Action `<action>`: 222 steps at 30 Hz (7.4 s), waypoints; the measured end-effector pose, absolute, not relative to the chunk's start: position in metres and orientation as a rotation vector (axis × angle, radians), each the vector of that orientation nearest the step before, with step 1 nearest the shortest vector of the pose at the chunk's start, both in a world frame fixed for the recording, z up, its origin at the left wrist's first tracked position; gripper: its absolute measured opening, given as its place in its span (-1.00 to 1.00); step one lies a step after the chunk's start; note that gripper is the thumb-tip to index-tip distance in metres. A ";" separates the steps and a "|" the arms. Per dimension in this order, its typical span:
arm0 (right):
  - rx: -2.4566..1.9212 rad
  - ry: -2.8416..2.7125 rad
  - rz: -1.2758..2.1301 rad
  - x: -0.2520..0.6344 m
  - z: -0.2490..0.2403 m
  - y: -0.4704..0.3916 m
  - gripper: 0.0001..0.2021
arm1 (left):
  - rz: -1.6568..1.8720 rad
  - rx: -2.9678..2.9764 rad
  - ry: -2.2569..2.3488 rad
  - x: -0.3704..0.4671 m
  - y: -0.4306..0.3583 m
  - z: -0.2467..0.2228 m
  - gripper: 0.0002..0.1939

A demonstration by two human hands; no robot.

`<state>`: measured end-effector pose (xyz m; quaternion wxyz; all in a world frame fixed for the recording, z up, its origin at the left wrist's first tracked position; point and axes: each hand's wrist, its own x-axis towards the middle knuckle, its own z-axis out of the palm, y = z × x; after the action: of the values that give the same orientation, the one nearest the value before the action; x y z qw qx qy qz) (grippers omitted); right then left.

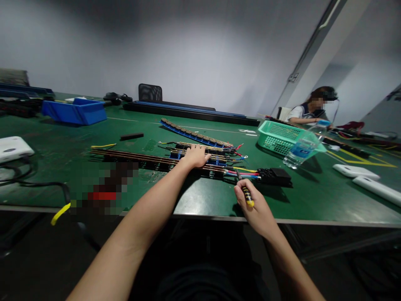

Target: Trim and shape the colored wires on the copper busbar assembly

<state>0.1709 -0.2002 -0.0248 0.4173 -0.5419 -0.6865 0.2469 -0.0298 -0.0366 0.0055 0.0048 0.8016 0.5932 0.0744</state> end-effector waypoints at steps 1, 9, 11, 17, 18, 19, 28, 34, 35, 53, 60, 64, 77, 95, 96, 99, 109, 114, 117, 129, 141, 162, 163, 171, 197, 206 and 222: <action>-1.360 -1.714 0.639 0.172 -0.026 -0.200 -0.64 | 0.235 2.514 1.857 -0.030 -0.037 0.006 -0.38; -1.312 -1.633 0.750 0.176 -0.032 -0.199 -0.71 | 0.242 2.473 1.864 -0.029 -0.034 0.004 -0.39; -1.309 -1.622 0.765 0.177 -0.033 -0.199 -0.72 | 0.236 2.483 1.862 -0.029 -0.034 0.004 -0.37; -1.288 -1.633 0.777 0.179 -0.036 -0.198 -0.75 | 0.217 2.503 1.865 -0.030 -0.033 0.004 -0.35; -1.283 -1.634 0.787 0.179 -0.036 -0.198 -0.76 | 0.217 2.503 1.865 -0.030 -0.033 0.004 -0.36; -1.280 -1.630 0.796 0.179 -0.036 -0.198 -0.76 | 0.217 2.502 1.866 -0.030 -0.034 0.004 -0.36; -1.299 -1.599 0.811 0.181 -0.038 -0.200 -0.77 | 0.226 2.504 1.865 -0.030 -0.035 0.004 -0.37; -1.317 -1.607 0.782 0.180 -0.038 -0.200 -0.76 | 0.229 2.503 1.875 -0.029 -0.037 0.006 -0.39; -1.317 -1.607 0.772 0.180 -0.038 -0.200 -0.76 | 0.226 2.506 1.876 -0.029 -0.037 0.006 -0.39; -1.261 -1.497 0.806 0.181 -0.046 -0.205 -0.74 | 0.239 2.511 1.863 -0.029 -0.038 0.006 -0.38; -1.252 -1.476 0.805 0.181 -0.047 -0.206 -0.75 | 0.206 2.512 1.870 -0.028 -0.039 0.008 -0.38; -1.242 -1.448 0.813 0.180 -0.048 -0.206 -0.75 | 0.207 2.507 1.870 -0.029 -0.039 0.008 -0.38; -1.220 -1.399 0.838 0.180 -0.048 -0.207 -0.73 | 0.228 2.512 1.867 -0.029 -0.039 0.007 -0.37; -0.973 -0.885 1.191 0.178 -0.029 -0.205 -0.69 | 0.229 2.497 1.857 -0.029 -0.038 0.007 -0.38; -0.960 -0.857 1.198 0.177 -0.028 -0.205 -0.68 | 0.229 2.497 1.855 -0.030 -0.038 0.006 -0.38; -0.937 -0.848 1.191 0.173 -0.025 -0.206 -0.68 | 0.228 2.494 1.857 -0.029 -0.037 0.005 -0.38; -0.894 -0.743 1.239 0.169 -0.015 -0.206 -0.54 | 0.242 2.500 1.849 -0.030 -0.037 0.005 -0.39; -0.937 -0.912 1.140 0.162 -0.024 -0.211 -0.60 | 0.247 2.500 1.853 -0.030 -0.037 0.004 -0.39; -0.993 -0.980 1.085 0.157 -0.030 -0.216 -0.61 | 0.247 2.501 1.853 -0.030 -0.037 0.005 -0.39; -0.931 -1.372 1.042 0.152 -0.028 -0.223 -0.43 | 0.203 2.474 1.877 -0.028 -0.038 0.008 -0.42; -0.791 -1.315 1.056 0.174 0.038 -0.122 -0.34 | 0.207 2.487 1.862 -0.028 -0.040 0.009 -0.38; -0.794 -1.099 1.286 0.167 -0.019 -0.168 -0.38 | 0.214 2.501 1.862 -0.028 -0.039 0.007 -0.37; -0.789 -1.094 1.279 0.167 -0.021 -0.170 -0.39 | 0.214 2.498 1.861 -0.028 -0.039 0.007 -0.37; -0.783 -1.104 1.225 0.166 -0.026 -0.178 -0.41 | 0.233 2.501 1.868 -0.028 -0.040 0.007 -0.37; -0.826 -1.135 1.223 0.168 -0.023 -0.190 -0.43 | 0.216 2.505 1.873 -0.028 -0.038 0.006 -0.36; -0.826 -1.107 1.199 0.165 -0.028 -0.192 -0.47 | 0.210 2.482 1.867 -0.028 -0.040 0.008 -0.37; -0.861 -1.110 1.127 0.161 -0.042 -0.202 -0.56 | 0.244 2.514 1.863 -0.030 -0.039 0.006 -0.38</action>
<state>0.1613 -0.2022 -0.0419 0.6213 -0.3745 -0.4829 0.4905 -0.0298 -0.0390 0.0056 0.0015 0.8009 0.5937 0.0777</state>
